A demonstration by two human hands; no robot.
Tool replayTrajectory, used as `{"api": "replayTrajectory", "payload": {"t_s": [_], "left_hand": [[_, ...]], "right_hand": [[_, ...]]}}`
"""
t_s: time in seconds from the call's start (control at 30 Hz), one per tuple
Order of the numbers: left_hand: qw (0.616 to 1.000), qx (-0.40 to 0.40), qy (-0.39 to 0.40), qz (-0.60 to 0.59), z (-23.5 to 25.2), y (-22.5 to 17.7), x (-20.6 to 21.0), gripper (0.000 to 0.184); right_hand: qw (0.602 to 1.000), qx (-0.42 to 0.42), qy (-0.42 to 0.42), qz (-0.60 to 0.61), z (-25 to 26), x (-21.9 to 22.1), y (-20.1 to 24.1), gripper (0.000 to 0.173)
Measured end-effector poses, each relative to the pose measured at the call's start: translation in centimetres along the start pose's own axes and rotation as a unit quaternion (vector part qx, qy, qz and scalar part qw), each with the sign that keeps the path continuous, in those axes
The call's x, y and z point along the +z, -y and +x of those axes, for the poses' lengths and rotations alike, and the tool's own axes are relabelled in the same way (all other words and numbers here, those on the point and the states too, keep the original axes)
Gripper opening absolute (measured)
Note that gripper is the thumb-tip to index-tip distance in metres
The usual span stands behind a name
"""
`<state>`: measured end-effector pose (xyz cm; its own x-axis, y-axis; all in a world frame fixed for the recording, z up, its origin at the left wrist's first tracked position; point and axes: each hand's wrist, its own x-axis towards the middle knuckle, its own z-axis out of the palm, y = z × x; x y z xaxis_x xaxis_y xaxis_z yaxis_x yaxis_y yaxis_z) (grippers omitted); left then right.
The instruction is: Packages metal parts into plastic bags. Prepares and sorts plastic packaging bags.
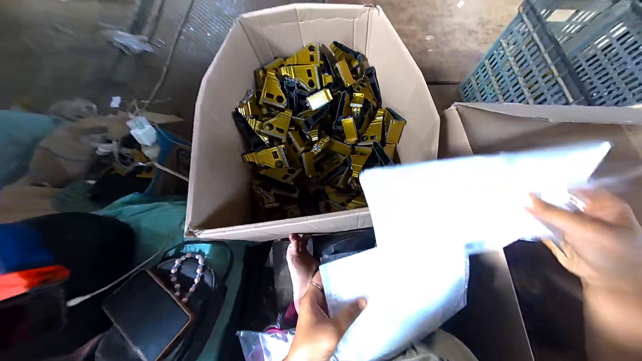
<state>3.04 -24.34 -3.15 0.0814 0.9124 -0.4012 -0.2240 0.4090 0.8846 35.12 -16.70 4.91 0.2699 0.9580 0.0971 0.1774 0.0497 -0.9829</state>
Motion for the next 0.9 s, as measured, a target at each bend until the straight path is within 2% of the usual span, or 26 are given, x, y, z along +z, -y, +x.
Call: {"api": "replayTrajectory", "payload": {"t_s": [0.1, 0.23, 0.33, 0.43, 0.53, 0.6, 0.67, 0.7, 0.77, 0.83, 0.9], "left_hand": [[1.0, -0.018, -0.02, -0.015, 0.1, -0.4, 0.2, 0.05], [0.997, -0.04, -0.065, -0.022, 0.1, -0.9, 0.2, 0.044], [0.997, -0.035, -0.066, -0.033, 0.5, -0.3, -0.1, 0.05], [0.997, -0.028, -0.061, -0.048, 0.3, -0.4, 0.1, 0.045], [0.997, -0.022, -0.047, -0.059, 0.6, -0.2, 0.0, 0.045], [0.997, -0.029, -0.051, -0.051, 0.7, -0.1, -0.1, 0.045], [0.998, -0.022, -0.048, -0.042, 0.7, 0.1, 0.0, 0.047], [0.998, -0.008, -0.041, -0.044, 0.7, 0.5, -0.2, 0.048], [0.997, 0.027, -0.031, -0.058, 1.0, 1.0, -0.3, 0.048], [0.996, 0.035, -0.039, -0.071, 0.5, 0.9, 0.1, 0.044], [0.997, 0.028, -0.038, -0.065, 0.2, 0.6, 0.3, 0.043]], "right_hand": [[0.996, 0.057, 0.06, -0.018, 6.9, 4.8, -0.5, 0.041], [0.971, 0.157, 0.163, -0.071, 14.3, 14.0, -3.7, 0.049], [0.937, 0.25, 0.217, -0.111, 17.4, 19.1, -8.7, 0.056], [0.91, 0.265, 0.234, -0.218, 18.6, 20.5, -15.4, 0.062], [0.874, 0.223, 0.267, -0.339, 19.6, 19.4, -18.8, 0.062], [0.854, 0.171, 0.298, -0.39, 19.8, 18.5, -16.3, 0.067], [0.834, 0.125, 0.346, -0.41, 19.5, 17.0, -11.0, 0.068], [0.843, 0.087, 0.351, -0.398, 19.0, 15.6, -8.4, 0.06], [0.89, 0.005, 0.315, -0.328, 16.0, 11.5, -4.2, 0.034], [0.923, 0.004, 0.271, -0.274, 10.3, 6.0, -2.4, 0.032], [0.953, 0.043, 0.219, -0.203, 3.9, 1.4, -3.6, 0.035]]}}
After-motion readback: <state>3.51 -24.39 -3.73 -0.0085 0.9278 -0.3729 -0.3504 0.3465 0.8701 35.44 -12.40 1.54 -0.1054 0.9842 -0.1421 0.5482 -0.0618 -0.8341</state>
